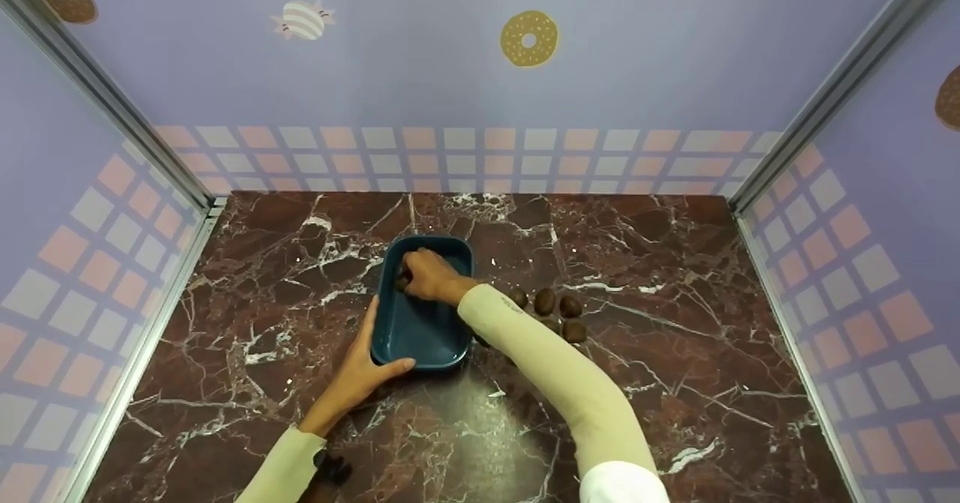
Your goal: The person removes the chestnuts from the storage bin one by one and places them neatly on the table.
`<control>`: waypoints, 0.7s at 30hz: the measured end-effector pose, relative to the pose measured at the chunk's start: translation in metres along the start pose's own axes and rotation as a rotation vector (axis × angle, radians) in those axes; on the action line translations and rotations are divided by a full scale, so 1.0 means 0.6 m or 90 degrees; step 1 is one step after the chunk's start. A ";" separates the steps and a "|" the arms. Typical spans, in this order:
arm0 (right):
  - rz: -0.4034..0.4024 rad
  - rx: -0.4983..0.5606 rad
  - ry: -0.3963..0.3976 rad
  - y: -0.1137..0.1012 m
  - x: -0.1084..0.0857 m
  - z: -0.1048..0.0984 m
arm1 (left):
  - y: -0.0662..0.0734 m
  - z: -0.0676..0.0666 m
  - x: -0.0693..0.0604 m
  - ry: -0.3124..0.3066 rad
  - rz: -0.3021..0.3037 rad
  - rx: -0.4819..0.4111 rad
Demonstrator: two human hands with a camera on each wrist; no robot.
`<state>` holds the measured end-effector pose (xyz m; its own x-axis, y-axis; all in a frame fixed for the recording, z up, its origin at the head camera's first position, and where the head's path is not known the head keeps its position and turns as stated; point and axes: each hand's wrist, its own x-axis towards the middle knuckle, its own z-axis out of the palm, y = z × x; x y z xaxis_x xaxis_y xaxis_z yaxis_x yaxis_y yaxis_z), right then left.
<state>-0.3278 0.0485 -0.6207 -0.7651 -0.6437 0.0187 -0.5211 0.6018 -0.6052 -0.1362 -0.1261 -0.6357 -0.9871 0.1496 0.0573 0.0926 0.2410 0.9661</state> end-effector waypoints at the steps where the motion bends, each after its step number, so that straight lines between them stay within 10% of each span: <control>1: -0.003 0.001 -0.001 0.005 0.002 0.006 | 0.000 0.000 0.000 0.000 0.000 -0.001; 21: -0.033 -0.036 0.005 -0.078 -0.087 -0.049 | 0.001 -0.001 0.000 -0.008 0.003 -0.001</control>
<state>-0.2744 0.0676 -0.5700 -0.7391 -0.6713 0.0552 -0.5806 0.5933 -0.5576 -0.1364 -0.1265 -0.6352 -0.9850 0.1621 0.0587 0.0968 0.2387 0.9663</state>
